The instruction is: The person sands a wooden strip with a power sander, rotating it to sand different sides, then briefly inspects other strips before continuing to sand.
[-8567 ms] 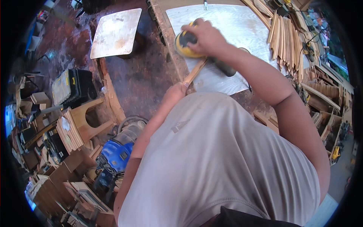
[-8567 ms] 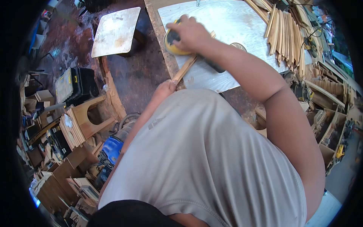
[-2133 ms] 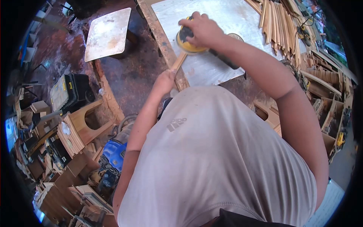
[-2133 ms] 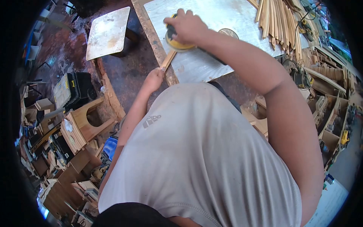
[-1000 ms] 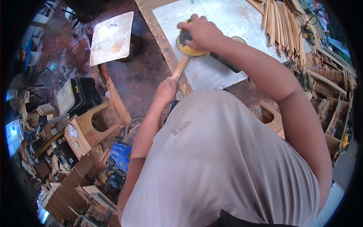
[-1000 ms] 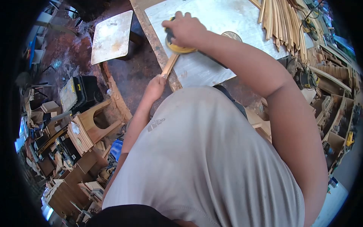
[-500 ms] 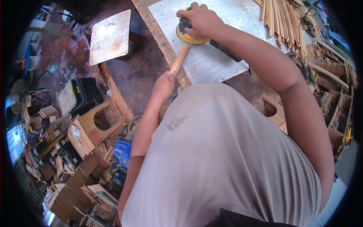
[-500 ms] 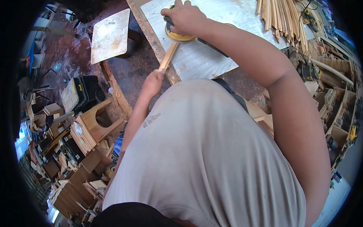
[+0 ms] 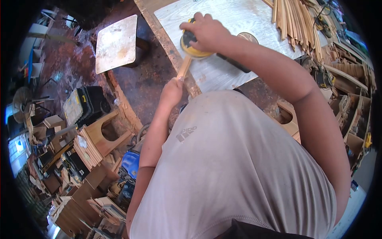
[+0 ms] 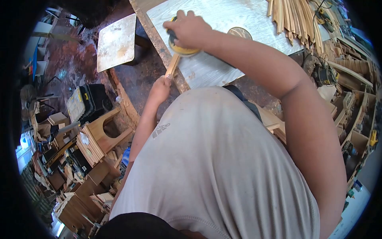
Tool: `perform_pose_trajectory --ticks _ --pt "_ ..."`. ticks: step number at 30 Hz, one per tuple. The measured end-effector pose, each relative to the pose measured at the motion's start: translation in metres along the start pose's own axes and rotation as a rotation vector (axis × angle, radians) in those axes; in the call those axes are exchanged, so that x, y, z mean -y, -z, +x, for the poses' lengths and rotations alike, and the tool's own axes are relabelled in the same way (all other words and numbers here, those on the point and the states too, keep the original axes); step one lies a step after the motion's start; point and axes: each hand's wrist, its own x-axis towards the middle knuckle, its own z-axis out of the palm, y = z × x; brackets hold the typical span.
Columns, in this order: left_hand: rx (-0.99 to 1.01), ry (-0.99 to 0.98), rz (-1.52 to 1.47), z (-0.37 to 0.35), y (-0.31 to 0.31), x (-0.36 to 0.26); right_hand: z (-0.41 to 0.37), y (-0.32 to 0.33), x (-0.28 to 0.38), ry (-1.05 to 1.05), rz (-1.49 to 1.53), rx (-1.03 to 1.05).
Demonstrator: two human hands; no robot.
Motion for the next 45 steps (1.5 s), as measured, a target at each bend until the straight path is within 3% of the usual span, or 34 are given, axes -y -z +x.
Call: perform_pose_trajectory --ticks 4,12,20,27,38,45 --pt "0.007 -0.03 0.026 -0.001 0.005 -0.006 -0.004 0.0 0.013 0.028 0.018 0.027" --pt "0.064 -0.009 -0.091 0.003 -0.008 0.016 0.027 -0.008 -0.041 -0.14 -0.079 -0.049" --pt "0.076 -0.005 -0.043 0.0 -0.012 0.019 0.008 -0.001 -0.004 -0.011 0.044 0.038" --pt "0.117 0.017 -0.138 -0.005 -0.016 0.03 0.063 -0.014 -0.087 -0.17 -0.127 0.027" --pt "0.1 0.005 -0.084 -0.008 -0.02 0.033 0.017 0.003 -0.012 -0.002 0.043 0.107" --pt "0.074 0.021 -0.083 -0.019 -0.021 0.026 0.039 -0.011 -0.058 -0.137 -0.071 0.04"
